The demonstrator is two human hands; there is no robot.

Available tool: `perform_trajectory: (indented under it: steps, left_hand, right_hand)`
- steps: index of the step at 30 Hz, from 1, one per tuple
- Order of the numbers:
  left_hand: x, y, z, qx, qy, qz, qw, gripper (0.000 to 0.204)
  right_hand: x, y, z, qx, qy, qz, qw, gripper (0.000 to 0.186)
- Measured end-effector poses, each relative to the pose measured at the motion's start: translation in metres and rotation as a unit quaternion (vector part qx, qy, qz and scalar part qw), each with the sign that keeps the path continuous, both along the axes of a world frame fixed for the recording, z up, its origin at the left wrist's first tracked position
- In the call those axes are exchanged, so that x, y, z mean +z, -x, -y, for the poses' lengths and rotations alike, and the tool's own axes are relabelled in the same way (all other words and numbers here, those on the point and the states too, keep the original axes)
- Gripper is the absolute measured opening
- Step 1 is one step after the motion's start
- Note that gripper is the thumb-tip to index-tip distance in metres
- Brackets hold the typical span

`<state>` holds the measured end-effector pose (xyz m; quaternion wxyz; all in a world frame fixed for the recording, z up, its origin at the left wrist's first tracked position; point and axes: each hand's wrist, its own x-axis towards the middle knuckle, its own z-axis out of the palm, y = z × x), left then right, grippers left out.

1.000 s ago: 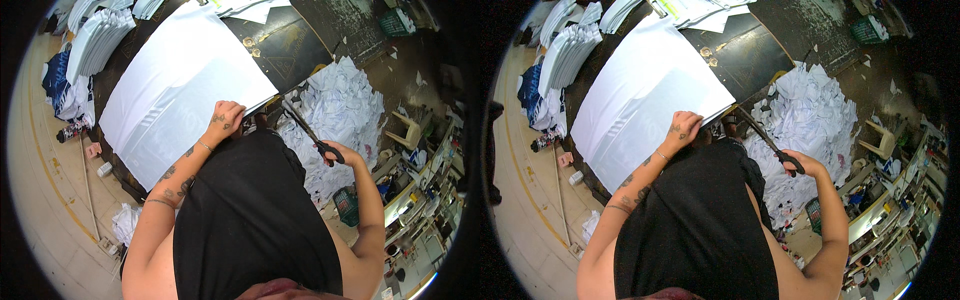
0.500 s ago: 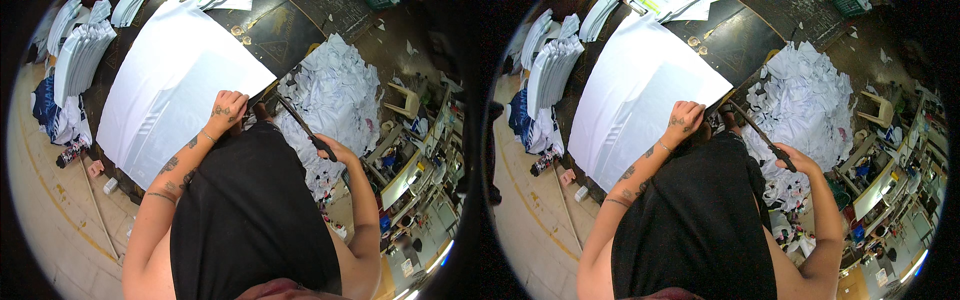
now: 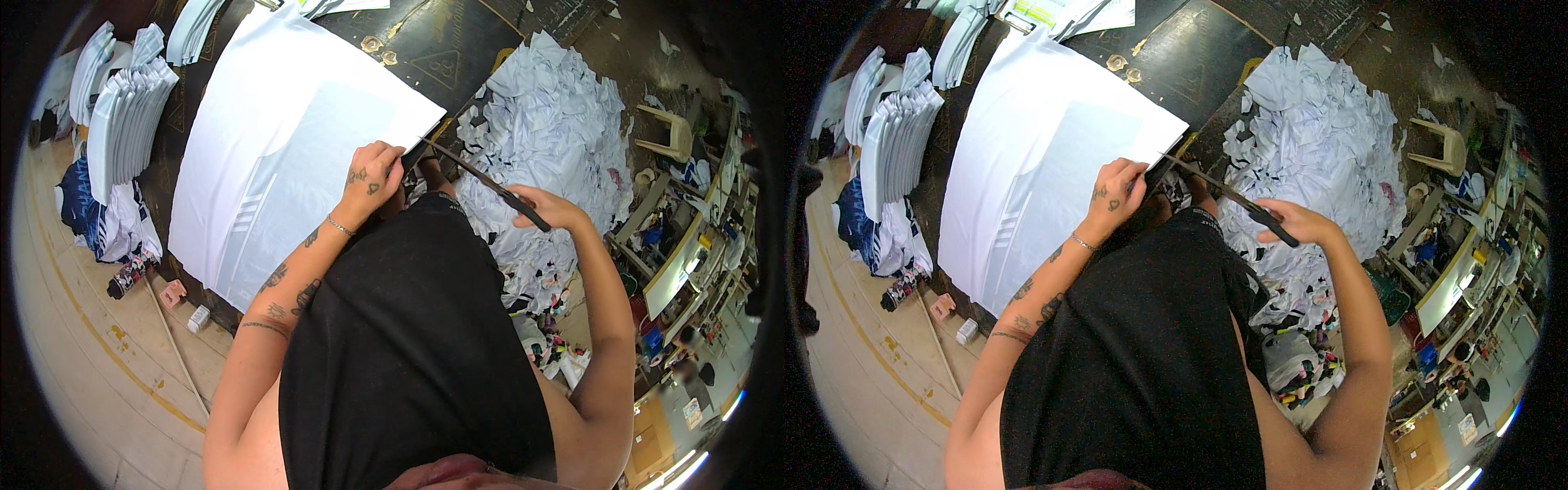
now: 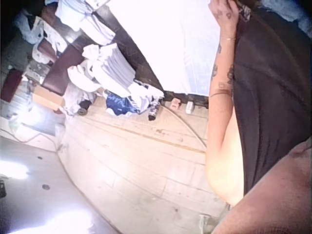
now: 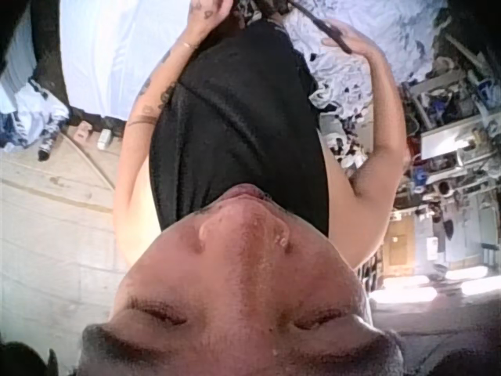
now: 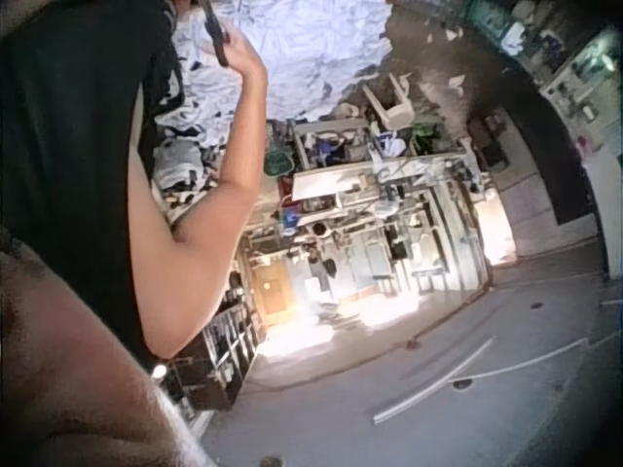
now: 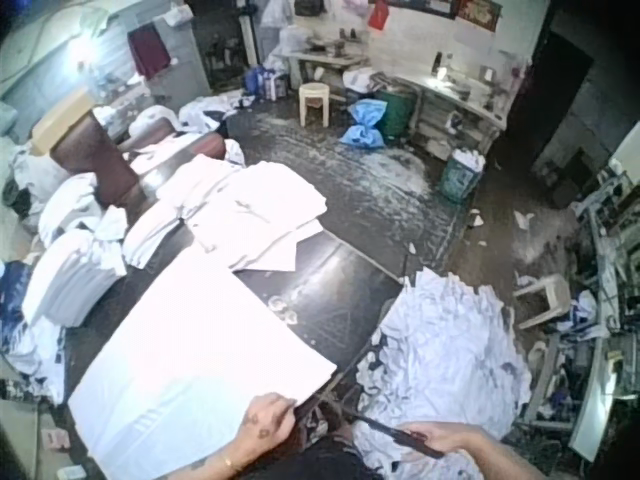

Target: The person unfolds a white fabric sheet on a table, uses shears to cut it into smaller pieces, and stacks the cut pieces. The person repeats this process with another fabric sheet.

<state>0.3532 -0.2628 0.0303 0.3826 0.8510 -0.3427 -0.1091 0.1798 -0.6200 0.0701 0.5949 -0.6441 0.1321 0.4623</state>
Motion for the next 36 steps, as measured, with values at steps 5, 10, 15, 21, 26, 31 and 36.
perform_trajectory:
  steps: [5,10,15,21,26,31,36]
  left_hand:
    - [0.001,-0.010,-0.018,-0.079,-0.016,0.086,0.993,0.036]
    - [-0.004,-0.025,-0.048,-0.152,-0.057,0.111,0.981,0.045]
    - [-0.017,-0.026,-0.059,-0.164,-0.065,0.146,0.973,0.051]
    - [-0.023,-0.025,-0.062,-0.170,-0.070,0.163,0.969,0.053]
    - [-0.023,-0.025,-0.066,-0.171,-0.053,0.160,0.971,0.053]
    - [-0.021,-0.030,-0.061,-0.156,-0.043,0.078,0.984,0.053]
    - [-0.022,-0.031,-0.052,-0.052,-0.054,0.133,0.988,0.056]
  right_hand:
    - [-0.030,-0.042,-0.045,0.001,0.055,0.131,0.990,0.085]
    - [-0.009,-0.035,-0.083,-0.069,0.159,0.071,0.982,0.087]
    - [0.015,-0.021,-0.157,-0.202,0.183,-0.019,0.962,0.069]
    - [0.018,-0.016,-0.209,-0.229,0.251,-0.053,0.939,0.065]
    - [-0.004,-0.020,-0.208,-0.277,0.239,0.021,0.930,0.066]
    - [0.016,-0.042,-0.137,-0.182,0.245,-0.074,0.949,0.068]
    - [0.066,-0.102,-0.036,0.113,0.304,-0.019,0.946,0.081]
